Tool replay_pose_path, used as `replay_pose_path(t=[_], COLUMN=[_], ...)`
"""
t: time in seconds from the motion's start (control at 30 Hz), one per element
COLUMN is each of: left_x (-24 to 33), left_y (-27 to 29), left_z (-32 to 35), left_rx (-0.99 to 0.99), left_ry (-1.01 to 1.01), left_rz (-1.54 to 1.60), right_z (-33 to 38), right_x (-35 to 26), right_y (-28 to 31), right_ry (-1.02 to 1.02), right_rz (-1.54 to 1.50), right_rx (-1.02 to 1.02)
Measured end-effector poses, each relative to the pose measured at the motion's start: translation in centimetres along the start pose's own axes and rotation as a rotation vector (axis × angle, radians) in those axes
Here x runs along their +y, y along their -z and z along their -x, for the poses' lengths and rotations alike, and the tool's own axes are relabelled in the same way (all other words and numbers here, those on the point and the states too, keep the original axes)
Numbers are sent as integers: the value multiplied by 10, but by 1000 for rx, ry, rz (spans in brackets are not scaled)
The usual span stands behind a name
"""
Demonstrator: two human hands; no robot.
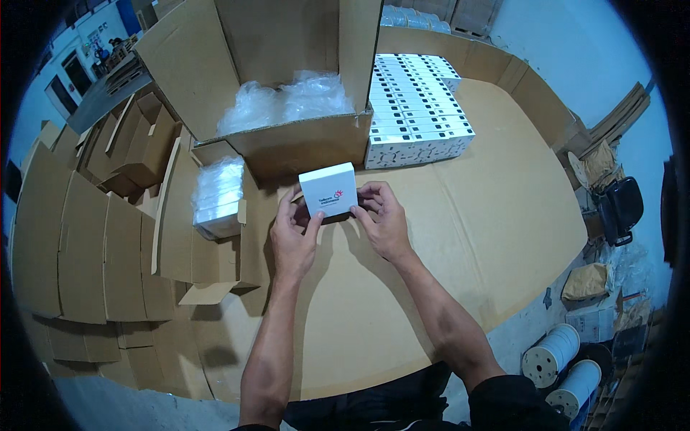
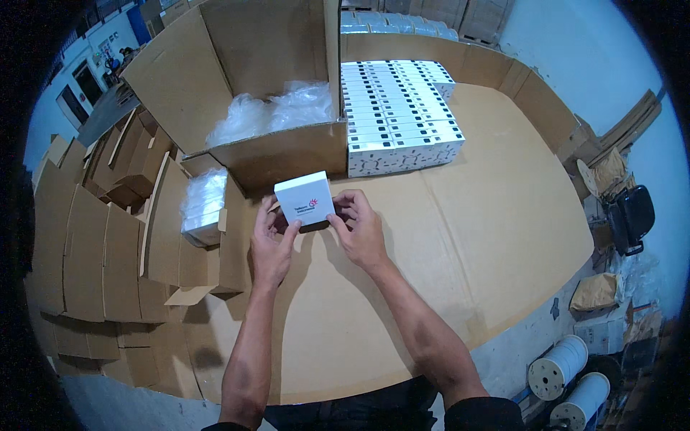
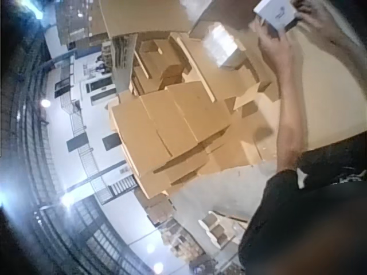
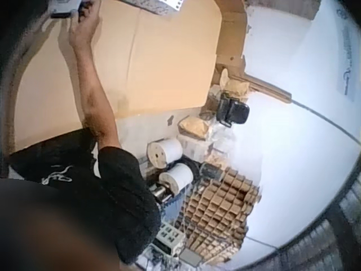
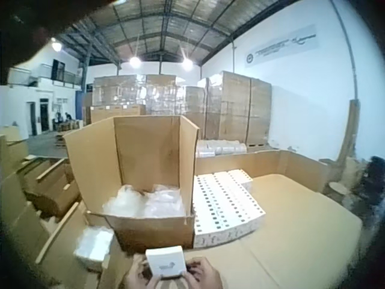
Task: Pack small white boxes into plastic bags and then place them into larger shipping boxes.
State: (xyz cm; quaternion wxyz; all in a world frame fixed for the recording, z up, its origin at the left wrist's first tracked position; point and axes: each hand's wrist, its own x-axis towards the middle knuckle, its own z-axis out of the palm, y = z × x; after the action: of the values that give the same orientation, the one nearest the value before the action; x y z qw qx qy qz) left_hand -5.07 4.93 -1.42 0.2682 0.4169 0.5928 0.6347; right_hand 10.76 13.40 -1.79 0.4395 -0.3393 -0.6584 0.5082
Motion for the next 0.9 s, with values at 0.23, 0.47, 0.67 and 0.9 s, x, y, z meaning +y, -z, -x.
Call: replay_pose_path(t=[0.23, 0.47, 0.67, 0.9], left_x=[0, 8, 4, 12], left_y=[5, 6, 7, 2], left_z=[3, 8, 8, 8], left_rx=[25, -25, -15, 34], left_ry=[-41, 1, -14, -46], left_rz=[-202, -260, -301, -230], right_z=[1, 5, 5, 5], right_x=[-8, -5, -7, -6], right_y=[4, 8, 8, 11], right_ry=[113, 90, 97, 120], right_rz=[265, 326, 339, 371], right_rx=[-4, -28, -50, -40])
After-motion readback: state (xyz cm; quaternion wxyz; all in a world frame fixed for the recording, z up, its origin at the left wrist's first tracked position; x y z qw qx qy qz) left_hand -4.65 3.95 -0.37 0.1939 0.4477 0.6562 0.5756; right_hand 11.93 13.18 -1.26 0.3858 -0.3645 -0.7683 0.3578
